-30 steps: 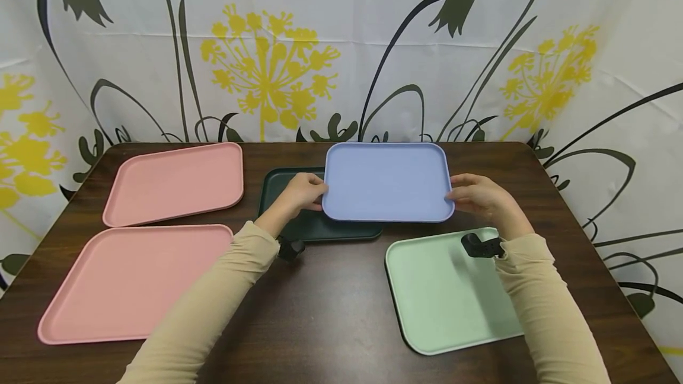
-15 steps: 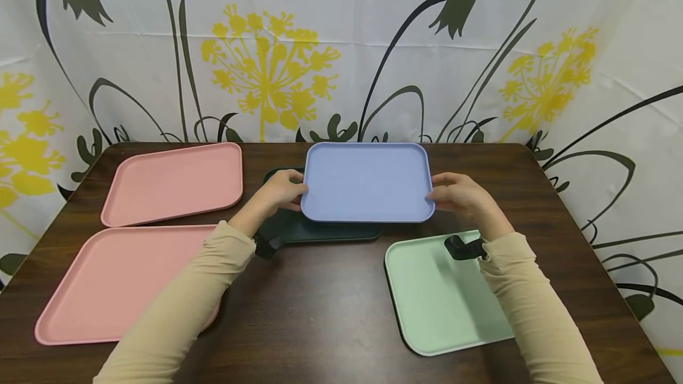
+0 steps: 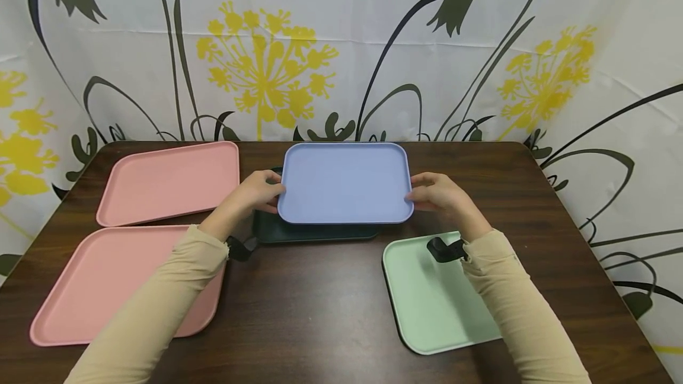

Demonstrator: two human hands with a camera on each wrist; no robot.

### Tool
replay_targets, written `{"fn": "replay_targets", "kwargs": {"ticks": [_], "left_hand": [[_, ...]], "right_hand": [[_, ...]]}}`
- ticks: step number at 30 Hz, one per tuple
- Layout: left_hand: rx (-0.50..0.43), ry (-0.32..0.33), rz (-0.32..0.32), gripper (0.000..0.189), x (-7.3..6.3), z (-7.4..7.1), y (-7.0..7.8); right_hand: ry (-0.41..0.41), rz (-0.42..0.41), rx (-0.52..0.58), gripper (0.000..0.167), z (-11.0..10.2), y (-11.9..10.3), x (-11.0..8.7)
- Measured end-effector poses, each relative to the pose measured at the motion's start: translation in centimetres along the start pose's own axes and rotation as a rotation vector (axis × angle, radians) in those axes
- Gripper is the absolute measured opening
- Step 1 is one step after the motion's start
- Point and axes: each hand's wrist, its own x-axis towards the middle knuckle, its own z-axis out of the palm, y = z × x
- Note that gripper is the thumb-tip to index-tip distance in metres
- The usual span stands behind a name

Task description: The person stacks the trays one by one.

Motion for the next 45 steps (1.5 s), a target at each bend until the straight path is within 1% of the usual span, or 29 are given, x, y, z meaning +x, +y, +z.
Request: {"fn": "replay_targets", "kwargs": {"ticks": [4,9,15,19,25,29,33,45], "left_hand": [[0.016,-0.003,-0.016,0.042,-0.2,-0.5,-0.6],[0.023,-0.003,-0.018,0.041,-0.7,-1.1,-1.2],[0.016,-0.01,-0.039,0.04,-0.7,-1.7,-1.8],[0.015,-0.018,-0.041,0.041,-0.8,-2.0,-2.1],[0.027,-0.025,-0.035,0.045,-0.9,-2.4,-2.5],[0.023,-0.025,-0.029,0.049,-0.8,-2.5,-3.0],[0.025,-0.018,-0.041,0.048,-0.6,-2.5,-3.4],[0.032,0.005,-0.064,0.052,-0.6,-2.6,-3.4]], "right_hand": [[-0.01,-0.006,0.0,0.061,0.8,0.0,0.3],[-0.003,-0.005,-0.014,0.06,1.5,0.0,0.8],[0.003,0.004,-0.038,0.06,2.4,0.0,1.2],[0.004,0.015,-0.068,0.059,2.8,0.1,1.5],[0.01,0.031,-0.078,0.059,3.5,0.4,2.0],[0.01,0.031,-0.082,0.059,4.0,0.6,2.3],[0.009,0.041,-0.085,0.058,4.3,0.8,2.7],[0.024,0.059,-0.071,0.057,4.7,1.1,3.2]]}}
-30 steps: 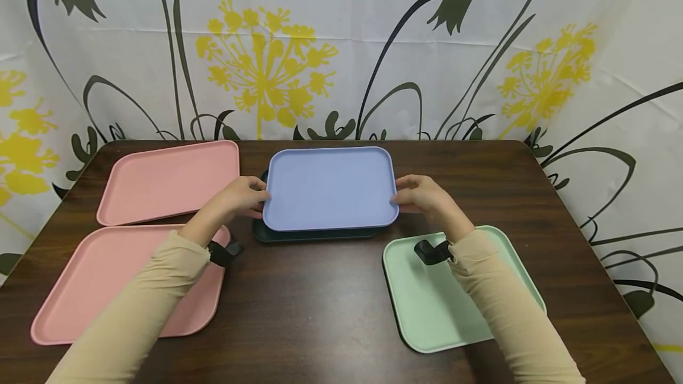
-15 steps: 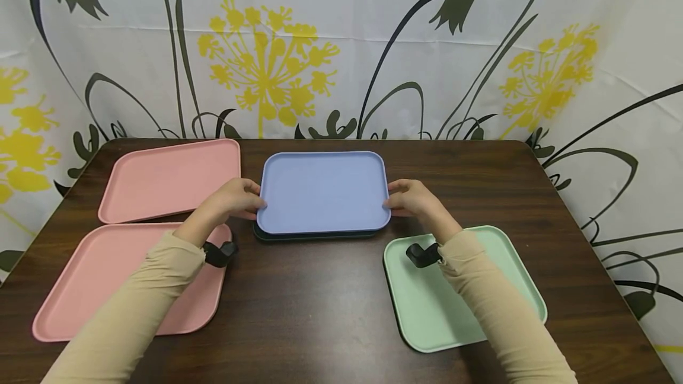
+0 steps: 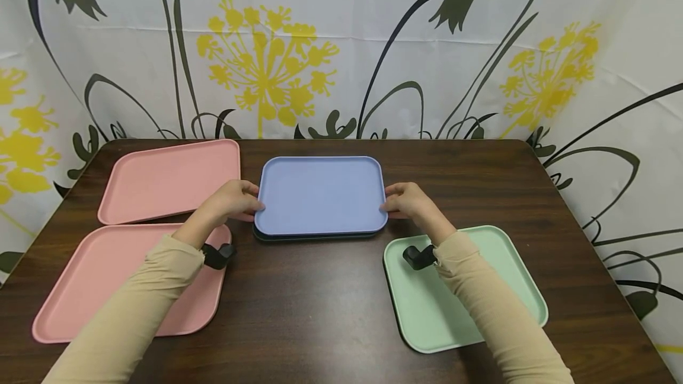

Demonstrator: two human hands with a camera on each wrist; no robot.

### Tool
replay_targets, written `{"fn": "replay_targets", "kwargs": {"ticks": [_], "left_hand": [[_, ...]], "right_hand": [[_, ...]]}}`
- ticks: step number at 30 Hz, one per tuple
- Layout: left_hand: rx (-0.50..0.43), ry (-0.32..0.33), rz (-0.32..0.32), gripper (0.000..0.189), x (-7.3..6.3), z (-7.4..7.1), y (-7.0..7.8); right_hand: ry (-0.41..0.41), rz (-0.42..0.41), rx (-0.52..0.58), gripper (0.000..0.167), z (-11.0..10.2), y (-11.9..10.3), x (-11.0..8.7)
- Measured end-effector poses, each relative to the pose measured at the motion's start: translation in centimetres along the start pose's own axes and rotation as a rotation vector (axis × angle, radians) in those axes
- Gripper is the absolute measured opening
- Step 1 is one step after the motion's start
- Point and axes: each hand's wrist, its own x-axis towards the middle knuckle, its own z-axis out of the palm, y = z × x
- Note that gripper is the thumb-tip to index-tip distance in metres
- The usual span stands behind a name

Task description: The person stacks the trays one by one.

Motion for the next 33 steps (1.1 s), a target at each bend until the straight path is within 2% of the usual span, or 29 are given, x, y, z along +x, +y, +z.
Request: {"fn": "replay_targets", "kwargs": {"ticks": [9,21,33], "left_hand": [[0.003,0.015,0.003,0.058,0.04,0.04,-0.2],[0.065,0.025,-0.012,0.066,-0.18,-0.05,-0.16],[0.079,0.002,-0.019,0.06,0.1,0.1,-0.43]], "right_hand": [[0.006,0.0,0.014,0.057,0.12,-0.06,-0.07],[0.014,-0.014,-0.01,0.056,0.32,0.15,0.16],[0.015,0.008,-0.038,0.057,0.48,0.45,0.37]]}}
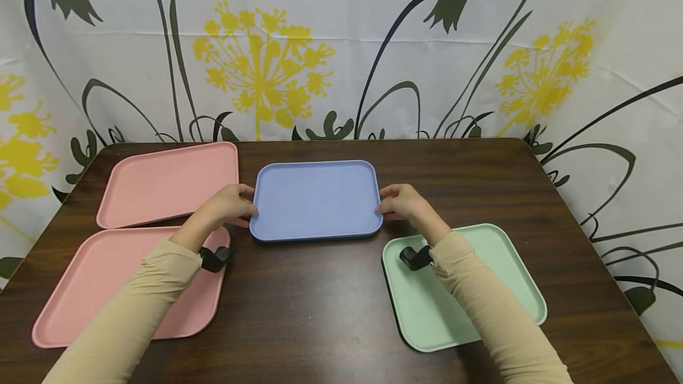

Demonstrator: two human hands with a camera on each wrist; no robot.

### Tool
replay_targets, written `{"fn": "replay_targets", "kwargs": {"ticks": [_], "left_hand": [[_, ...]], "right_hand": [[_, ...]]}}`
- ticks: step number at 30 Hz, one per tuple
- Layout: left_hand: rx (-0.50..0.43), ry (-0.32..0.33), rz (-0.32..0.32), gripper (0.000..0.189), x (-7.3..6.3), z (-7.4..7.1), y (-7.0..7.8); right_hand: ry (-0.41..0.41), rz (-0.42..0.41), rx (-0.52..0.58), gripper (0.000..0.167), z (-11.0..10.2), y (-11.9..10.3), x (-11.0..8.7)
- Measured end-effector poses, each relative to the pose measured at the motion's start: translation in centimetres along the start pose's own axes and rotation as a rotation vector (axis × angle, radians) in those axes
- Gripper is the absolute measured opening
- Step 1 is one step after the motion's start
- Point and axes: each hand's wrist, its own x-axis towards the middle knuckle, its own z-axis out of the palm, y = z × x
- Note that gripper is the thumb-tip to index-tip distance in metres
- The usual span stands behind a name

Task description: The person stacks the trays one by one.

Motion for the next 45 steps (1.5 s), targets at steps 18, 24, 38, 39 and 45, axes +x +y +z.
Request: {"fn": "replay_targets", "kwargs": {"ticks": [18,24,38,39,45], "left_hand": [[-0.002,-0.002,0.011,0.06,0.0,0.1,-0.1],[-0.015,-0.007,0.007,0.06,0.0,0.1,-0.1],[-0.023,-0.019,0.007,0.061,-0.2,0.1,0.0],[-0.023,-0.018,0.008,0.061,-0.2,0.1,-0.1],[-0.016,-0.022,0.015,0.062,-0.2,0.0,-0.1]], "right_hand": [[-0.061,-0.002,-0.025,0.059,-0.8,0.0,-0.2],[-0.115,-0.05,-0.057,0.056,-2.0,0.4,-0.6],[-0.163,-0.094,-0.171,0.048,-7.1,3.1,-3.0],[-0.162,-0.091,-0.174,0.048,-7.5,3.3,-3.2],[-0.157,-0.057,-0.175,0.05,-9.5,4.5,-4.4]]}}
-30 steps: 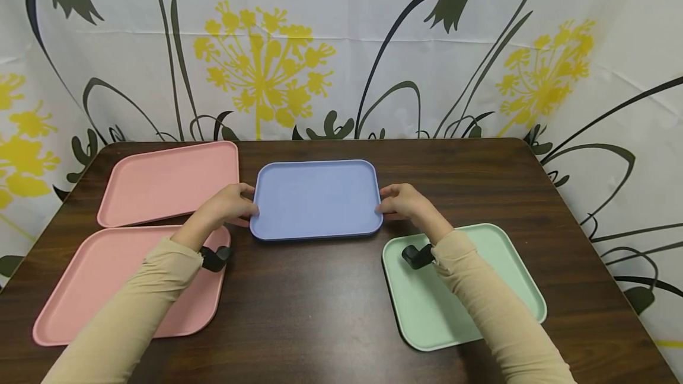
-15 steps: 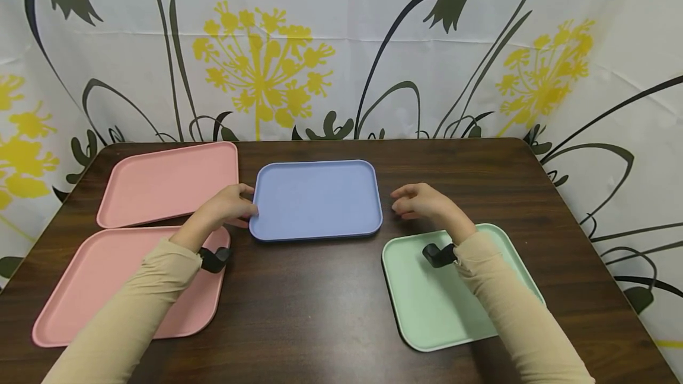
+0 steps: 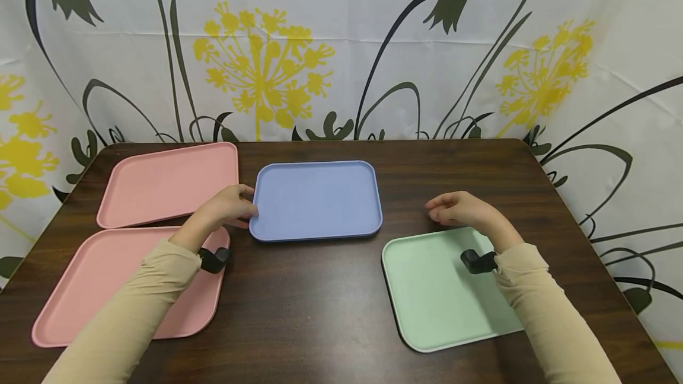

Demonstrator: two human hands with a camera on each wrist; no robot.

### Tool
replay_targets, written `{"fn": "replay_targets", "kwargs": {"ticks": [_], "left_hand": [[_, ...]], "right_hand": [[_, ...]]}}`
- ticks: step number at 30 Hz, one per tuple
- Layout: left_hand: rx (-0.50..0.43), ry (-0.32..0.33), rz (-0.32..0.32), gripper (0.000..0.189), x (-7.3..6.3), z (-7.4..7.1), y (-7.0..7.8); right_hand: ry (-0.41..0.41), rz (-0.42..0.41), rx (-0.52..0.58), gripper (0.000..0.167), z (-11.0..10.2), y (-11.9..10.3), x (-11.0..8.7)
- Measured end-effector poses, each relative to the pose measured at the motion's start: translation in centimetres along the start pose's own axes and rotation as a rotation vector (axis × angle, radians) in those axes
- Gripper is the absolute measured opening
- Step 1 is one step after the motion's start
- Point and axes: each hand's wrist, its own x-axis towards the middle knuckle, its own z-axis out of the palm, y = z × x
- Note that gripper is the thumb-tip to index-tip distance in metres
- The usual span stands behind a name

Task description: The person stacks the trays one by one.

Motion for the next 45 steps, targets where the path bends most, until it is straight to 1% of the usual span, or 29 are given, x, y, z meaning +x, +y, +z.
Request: {"fn": "replay_targets", "kwargs": {"ticks": [8,15,22,29,31,36,38,41,45], "left_hand": [[0.007,-0.001,-0.003,0.061,-0.1,0.0,0.2],[0.01,-0.009,-0.011,0.062,-0.1,-0.1,0.2],[0.013,-0.014,-0.016,0.062,-0.1,-0.1,0.2],[0.009,-0.016,-0.015,0.062,-0.3,-0.1,0.2],[0.012,-0.014,-0.014,0.062,-0.4,-0.1,0.3],[0.007,-0.011,-0.015,0.062,-0.3,-0.1,0.5],[0.005,-0.015,-0.015,0.063,-0.1,-0.2,0.3],[0.007,-0.02,-0.006,0.064,0.5,-0.3,-0.2],[0.004,-0.021,-0.003,0.064,0.5,-0.3,-0.3]], "right_hand": [[0.038,-0.009,-0.04,0.052,-1.2,1.9,-1.4],[0.103,-0.037,-0.125,0.05,-2.2,2.6,-1.9],[0.127,-0.032,-0.214,0.048,-2.6,3.0,-2.3],[0.101,0.01,-0.25,0.043,-2.7,3.0,-2.3],[0.094,0.011,-0.268,0.04,-2.7,3.1,-2.3],[0.094,0.053,-0.296,0.032,-2.9,3.4,-2.3],[0.1,0.077,-0.295,0.03,-2.9,3.6,-2.3],[0.111,0.085,-0.289,0.029,-3.1,3.8,-2.4],[0.139,0.086,-0.284,0.029,-3.3,4.1,-2.6]]}}
